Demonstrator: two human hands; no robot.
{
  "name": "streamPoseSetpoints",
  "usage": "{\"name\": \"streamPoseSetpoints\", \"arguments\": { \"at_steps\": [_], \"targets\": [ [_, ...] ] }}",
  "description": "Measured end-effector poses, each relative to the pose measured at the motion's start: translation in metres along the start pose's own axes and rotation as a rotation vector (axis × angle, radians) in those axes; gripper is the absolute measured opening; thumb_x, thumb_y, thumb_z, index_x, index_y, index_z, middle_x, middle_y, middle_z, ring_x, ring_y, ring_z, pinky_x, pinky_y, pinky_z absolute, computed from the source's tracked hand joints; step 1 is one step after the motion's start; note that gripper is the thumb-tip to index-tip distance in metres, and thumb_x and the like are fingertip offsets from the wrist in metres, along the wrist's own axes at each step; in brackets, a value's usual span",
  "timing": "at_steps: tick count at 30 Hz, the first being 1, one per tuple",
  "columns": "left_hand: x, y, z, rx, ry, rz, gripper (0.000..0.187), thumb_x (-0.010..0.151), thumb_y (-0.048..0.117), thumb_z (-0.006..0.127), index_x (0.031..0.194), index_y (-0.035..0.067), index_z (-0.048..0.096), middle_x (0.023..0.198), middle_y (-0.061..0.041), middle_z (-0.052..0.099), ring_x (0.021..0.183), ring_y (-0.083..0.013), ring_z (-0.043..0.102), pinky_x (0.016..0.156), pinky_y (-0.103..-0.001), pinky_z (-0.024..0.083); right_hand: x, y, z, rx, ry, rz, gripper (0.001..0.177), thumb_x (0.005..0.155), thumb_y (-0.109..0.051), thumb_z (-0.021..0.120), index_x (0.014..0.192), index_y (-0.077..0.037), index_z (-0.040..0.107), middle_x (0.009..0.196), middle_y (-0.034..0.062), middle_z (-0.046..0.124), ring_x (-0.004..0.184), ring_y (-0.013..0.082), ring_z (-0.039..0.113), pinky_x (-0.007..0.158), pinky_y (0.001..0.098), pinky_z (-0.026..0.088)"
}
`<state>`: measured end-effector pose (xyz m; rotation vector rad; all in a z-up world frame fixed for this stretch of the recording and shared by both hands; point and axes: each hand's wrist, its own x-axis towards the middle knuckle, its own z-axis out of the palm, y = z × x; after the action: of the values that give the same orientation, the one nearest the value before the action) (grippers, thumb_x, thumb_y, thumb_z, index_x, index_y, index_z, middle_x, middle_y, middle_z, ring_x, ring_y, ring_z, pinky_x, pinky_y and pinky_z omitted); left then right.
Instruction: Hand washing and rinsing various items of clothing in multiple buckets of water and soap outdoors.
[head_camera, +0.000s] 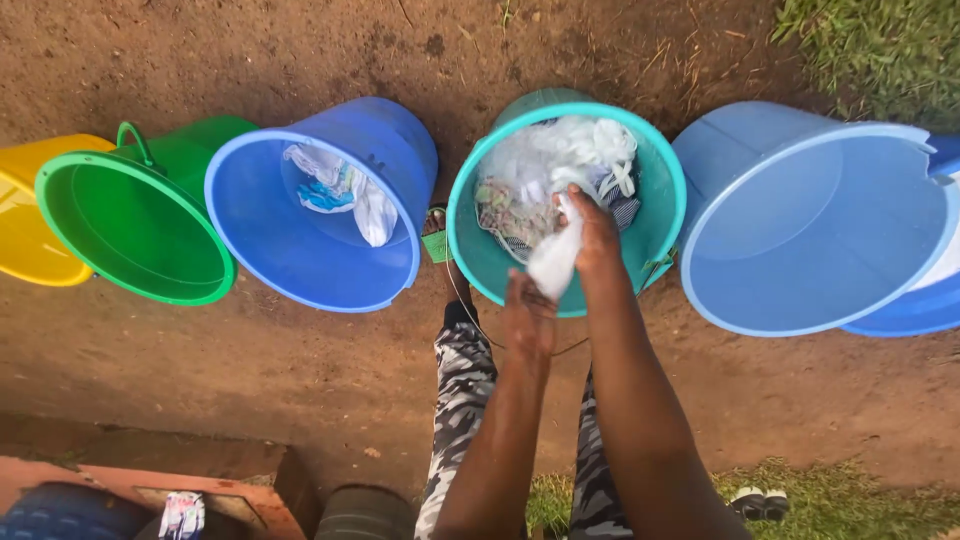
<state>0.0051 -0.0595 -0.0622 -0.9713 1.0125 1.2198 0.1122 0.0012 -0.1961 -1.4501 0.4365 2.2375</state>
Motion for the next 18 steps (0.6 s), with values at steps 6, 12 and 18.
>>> {"name": "streamPoseSetpoints", "arguments": {
  "at_steps": [6,12,18],
  "targets": [
    [-0.006,0.027,0.037,0.157,-0.051,-0.152,0.07,0.089,0.044,0.071,0.144,0.006,0.049,0.131,-0.01,0.067,0.116,-0.0248,0.065,0.098,-0.042,0.053,-0.11,0.013,0.087,-0.748,0.471,-0.679,0.05,0.091,-0.018,0.056,0.139,-0.005,0.056,0.126,0.0155,0.069,0.105,0.0252,0.069,0.084,0.0406,0.056],
    [-0.028,0.029,0.027,0.742,-0.331,-0.309,0.067,0.085,0.018,0.082,0.141,-0.005,0.051,0.107,-0.035,0.065,0.089,-0.0395,0.069,0.081,-0.045,0.062,-0.178,-0.027,0.086,-1.362,-0.203,-0.965,0.08,0.088,-0.006,0.074,0.158,0.003,0.036,0.154,0.0404,0.036,0.137,0.0529,0.039,0.106,0.0545,0.044],
    [-0.117,0.001,0.086,-0.179,-0.398,-0.512,0.063,0.078,0.011,0.075,0.136,-0.002,0.052,0.112,-0.015,0.068,0.085,-0.0202,0.067,0.064,-0.028,0.054,-0.207,-0.033,0.189,-0.089,-0.601,-0.359,0.11,0.076,-0.038,0.086,0.161,-0.003,0.026,0.152,0.0254,0.045,0.132,0.0335,0.054,0.1,0.0441,0.053]
  ]
}}
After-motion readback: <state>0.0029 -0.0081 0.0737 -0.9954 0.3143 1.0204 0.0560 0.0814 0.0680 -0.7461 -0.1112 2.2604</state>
